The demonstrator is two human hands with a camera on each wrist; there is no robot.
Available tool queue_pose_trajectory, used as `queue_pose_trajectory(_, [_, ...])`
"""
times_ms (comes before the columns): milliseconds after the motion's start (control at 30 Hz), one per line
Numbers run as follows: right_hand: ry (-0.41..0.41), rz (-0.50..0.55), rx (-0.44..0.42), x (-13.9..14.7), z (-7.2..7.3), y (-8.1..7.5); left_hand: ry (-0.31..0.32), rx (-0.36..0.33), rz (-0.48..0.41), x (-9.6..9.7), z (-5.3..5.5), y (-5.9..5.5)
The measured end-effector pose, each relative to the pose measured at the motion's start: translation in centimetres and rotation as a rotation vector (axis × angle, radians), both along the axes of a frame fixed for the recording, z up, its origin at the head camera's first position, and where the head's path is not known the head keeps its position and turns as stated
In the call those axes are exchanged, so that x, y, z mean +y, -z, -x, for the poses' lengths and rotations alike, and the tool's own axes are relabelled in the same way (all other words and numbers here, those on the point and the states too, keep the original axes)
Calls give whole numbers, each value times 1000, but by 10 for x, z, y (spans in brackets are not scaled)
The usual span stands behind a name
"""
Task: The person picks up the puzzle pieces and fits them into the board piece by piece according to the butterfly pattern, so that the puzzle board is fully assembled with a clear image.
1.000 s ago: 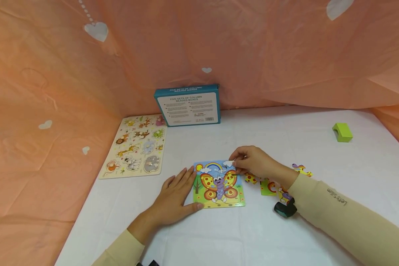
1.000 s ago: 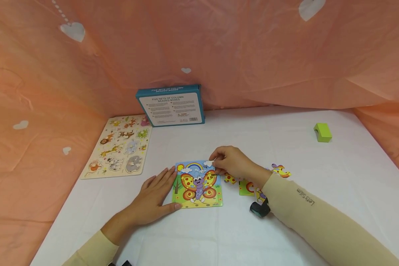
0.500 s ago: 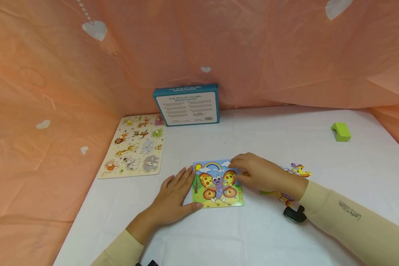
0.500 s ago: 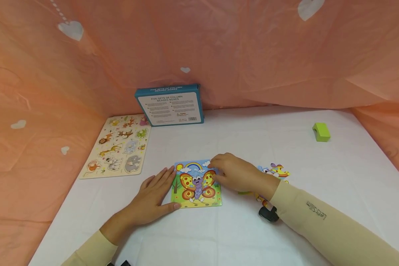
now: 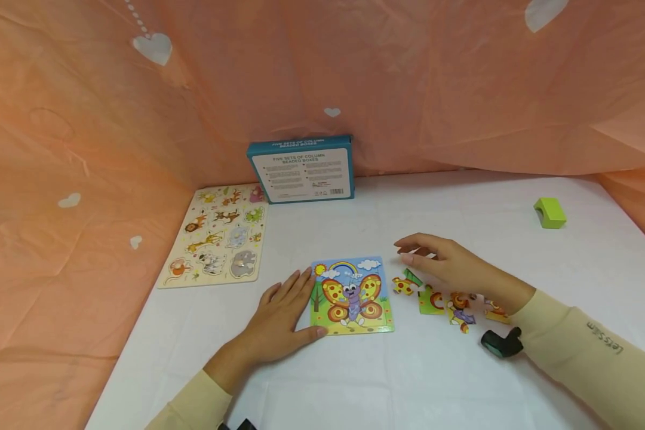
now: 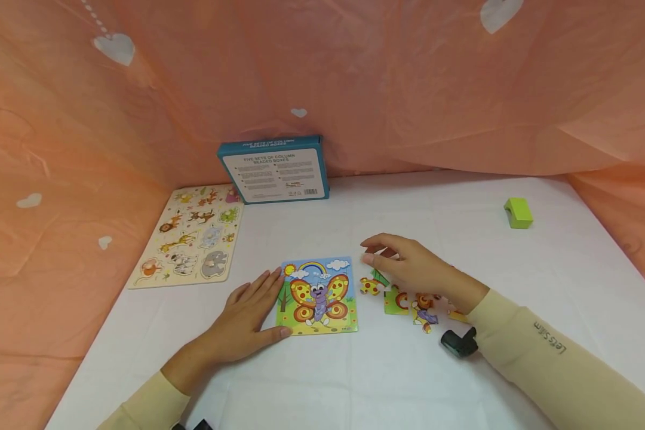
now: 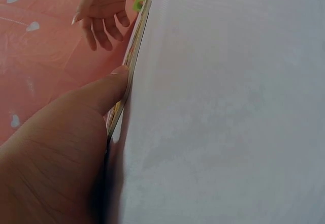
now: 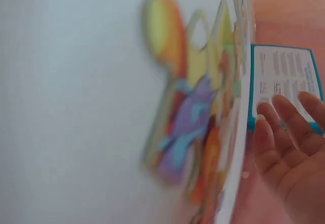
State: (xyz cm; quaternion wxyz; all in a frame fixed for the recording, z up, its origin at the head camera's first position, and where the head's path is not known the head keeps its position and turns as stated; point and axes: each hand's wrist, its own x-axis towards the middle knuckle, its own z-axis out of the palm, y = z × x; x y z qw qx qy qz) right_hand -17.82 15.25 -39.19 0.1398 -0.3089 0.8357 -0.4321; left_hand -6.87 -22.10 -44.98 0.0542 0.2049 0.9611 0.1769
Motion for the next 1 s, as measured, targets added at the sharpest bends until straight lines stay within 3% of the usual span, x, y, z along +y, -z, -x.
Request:
queue_pose_trajectory(233, [-73, -50, -124, 11, 4, 8, -1, 14, -23, -1, 0, 3])
queue_pose_trajectory(400, [-112, -76, -143, 14, 7, 14, 5, 10, -25, 0, -1, 0])
queue_pose_trajectory(767, [-140, -209, 67, -2, 0, 18, 5, 9, -12, 0, -1, -3])
queue_pose_trajectory(1000, [-134, -234, 94, -8, -2, 16, 14, 19, -31, 0, -1, -1])
